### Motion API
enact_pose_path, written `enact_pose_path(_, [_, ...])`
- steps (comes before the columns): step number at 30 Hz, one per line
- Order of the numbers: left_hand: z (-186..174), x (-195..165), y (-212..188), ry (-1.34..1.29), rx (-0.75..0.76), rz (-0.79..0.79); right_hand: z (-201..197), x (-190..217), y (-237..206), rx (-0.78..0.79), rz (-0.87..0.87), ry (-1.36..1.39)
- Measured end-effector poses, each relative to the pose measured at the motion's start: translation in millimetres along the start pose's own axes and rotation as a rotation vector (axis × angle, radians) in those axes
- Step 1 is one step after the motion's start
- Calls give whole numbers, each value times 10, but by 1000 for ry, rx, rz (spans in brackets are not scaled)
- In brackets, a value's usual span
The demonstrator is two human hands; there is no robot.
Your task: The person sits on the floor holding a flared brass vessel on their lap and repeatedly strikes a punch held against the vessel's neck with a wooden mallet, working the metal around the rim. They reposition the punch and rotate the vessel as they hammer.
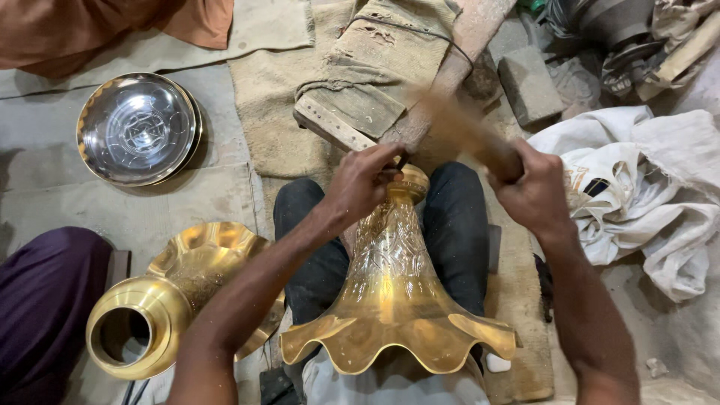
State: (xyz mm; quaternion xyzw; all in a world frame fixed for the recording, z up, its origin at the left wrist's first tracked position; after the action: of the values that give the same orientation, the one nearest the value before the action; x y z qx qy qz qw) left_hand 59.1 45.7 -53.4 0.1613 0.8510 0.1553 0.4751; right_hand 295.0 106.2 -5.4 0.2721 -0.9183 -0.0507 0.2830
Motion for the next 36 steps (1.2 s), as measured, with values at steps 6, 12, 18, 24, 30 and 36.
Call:
enact_pose_path(6, [9, 86, -221, 72, -195, -66, -119, 267, 110, 23, -192, -128])
enact_pose_path(12, [17, 86, -377, 48, -318, -65, -147, 406, 196, 99, -200, -483])
enact_pose_path(18, [67, 166, -516, -94, -384, -113, -163, 588, 226, 169, -254, -567])
enact_pose_path(24, [51, 60, -534, 5, -437, 33, -192, 659, 171, 126, -290, -490])
enact_pose_path(30, [-20, 10, -509, -9, -505, -33, -251, 559, 217, 28, -264, -436])
enact_pose_path(36, [-56, -134, -495, -35, -513, 64, -199, 559, 273, 97, -259, -257])
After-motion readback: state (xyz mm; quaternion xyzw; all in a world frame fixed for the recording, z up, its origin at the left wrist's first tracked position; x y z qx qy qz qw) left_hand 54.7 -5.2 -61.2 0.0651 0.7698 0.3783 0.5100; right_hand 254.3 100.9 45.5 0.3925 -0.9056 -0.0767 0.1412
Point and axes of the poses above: each hand's wrist, its own y-axis towards the middle knuckle, its own z-axis out of the palm, x = y × z, the point moved 8 cm from there along y, towards the middle knuckle, and after that the axes turned 1 degree about -x, right-handed, at the moved point
